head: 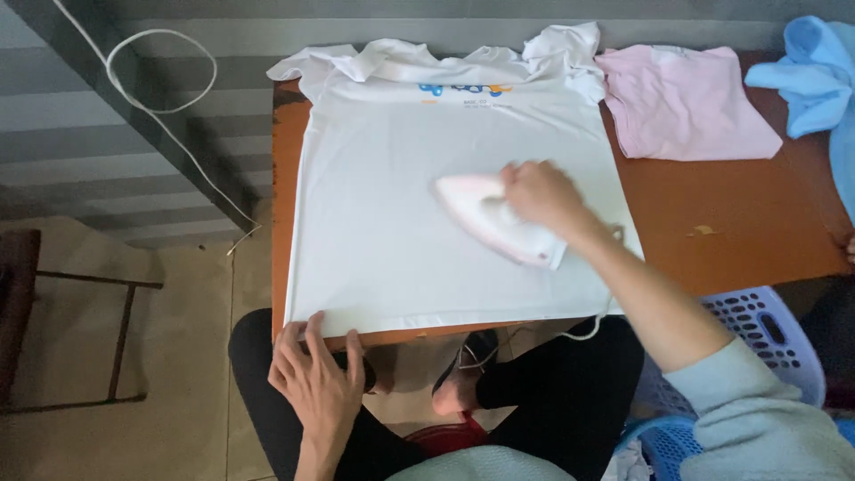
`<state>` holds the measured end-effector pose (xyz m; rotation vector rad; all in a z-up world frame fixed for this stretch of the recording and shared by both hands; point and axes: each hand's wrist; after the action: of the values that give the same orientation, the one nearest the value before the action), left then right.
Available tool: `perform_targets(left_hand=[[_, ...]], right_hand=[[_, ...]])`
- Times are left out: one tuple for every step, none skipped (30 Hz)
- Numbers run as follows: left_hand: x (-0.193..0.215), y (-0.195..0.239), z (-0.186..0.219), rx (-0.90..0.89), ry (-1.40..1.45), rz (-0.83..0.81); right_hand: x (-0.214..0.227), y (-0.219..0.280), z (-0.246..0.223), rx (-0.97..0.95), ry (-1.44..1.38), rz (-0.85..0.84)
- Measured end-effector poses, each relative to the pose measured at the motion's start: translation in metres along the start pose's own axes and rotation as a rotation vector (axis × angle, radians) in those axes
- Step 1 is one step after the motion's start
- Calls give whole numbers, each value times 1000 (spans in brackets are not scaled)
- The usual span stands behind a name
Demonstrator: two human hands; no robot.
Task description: Ironing a white t-shirt on a wooden table and then folding it.
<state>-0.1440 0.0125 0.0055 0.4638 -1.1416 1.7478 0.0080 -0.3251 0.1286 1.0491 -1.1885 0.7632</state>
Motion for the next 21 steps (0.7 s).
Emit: perform_targets(left_hand=[[0,0,-2,28,18,-30],[2,0,-2,24,16,-30],[3,0,-3,23,10,-41],[3,0,-3,24,5,-50],[3,-1,-6,23,3,-48],[2,1,-8,19,-11,-63],[1,2,-10,15,-24,-78],[1,2,-10,17,-24,-81],[0,2,-10,0,-43,-59],[0,2,-10,-19,-62,-40],[0,2,-8,-20,-61,-45],[1,1,-7,-25,-66,-33],[1,1,-6,-29,-70,-21],[0,1,-7,-30,-70,-23],[-2,2,-8,-23,-85,-18],[-4,2,-9,-17,-99,-13],[-5,0,-8,-19,-97,-16],[-5,-2,-7,17,-66,-23],[-6,-3,-7,54,-35,-29],[-10,-5,-7,56,-38,-31],[-13,-6,-8,20,-114,9]], right_hand=[[-4,8,-11,53,42,-25],[-2,25,-23,52,37,-25],[0,41,-35,126,63,-102],[3,57,-47,202,90,-178],[1,70,-53,203,88,-177],[-1,84,-60,304,83,-199],[-4,98,-66,404,77,-220],[-2,108,-71,403,77,-223],[0,118,-77,414,63,-295],[2,128,-82,422,46,-368],[-4,126,-82,419,44,-371],[-10,125,-83,397,90,-284],[-16,124,-84,374,136,-197],[-25,117,-84,372,135,-200],[-34,111,-84,443,40,-130],[-43,105,-84,511,-55,-59],[-31,101,-86,508,-56,-61],[-20,97,-88,489,51,-46],[-9,93,-91,469,158,-30],[-19,69,-87,472,157,-33],[-29,45,-83,437,265,-7]])
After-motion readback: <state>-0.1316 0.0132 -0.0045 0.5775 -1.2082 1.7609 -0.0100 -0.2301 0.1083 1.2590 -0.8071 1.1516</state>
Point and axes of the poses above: each hand's wrist, its own y-axis away from the middle knuckle, its own x-axis out of the back of the hand, z = x × y, and after that the axes turned 15 degrees about y, right-handed
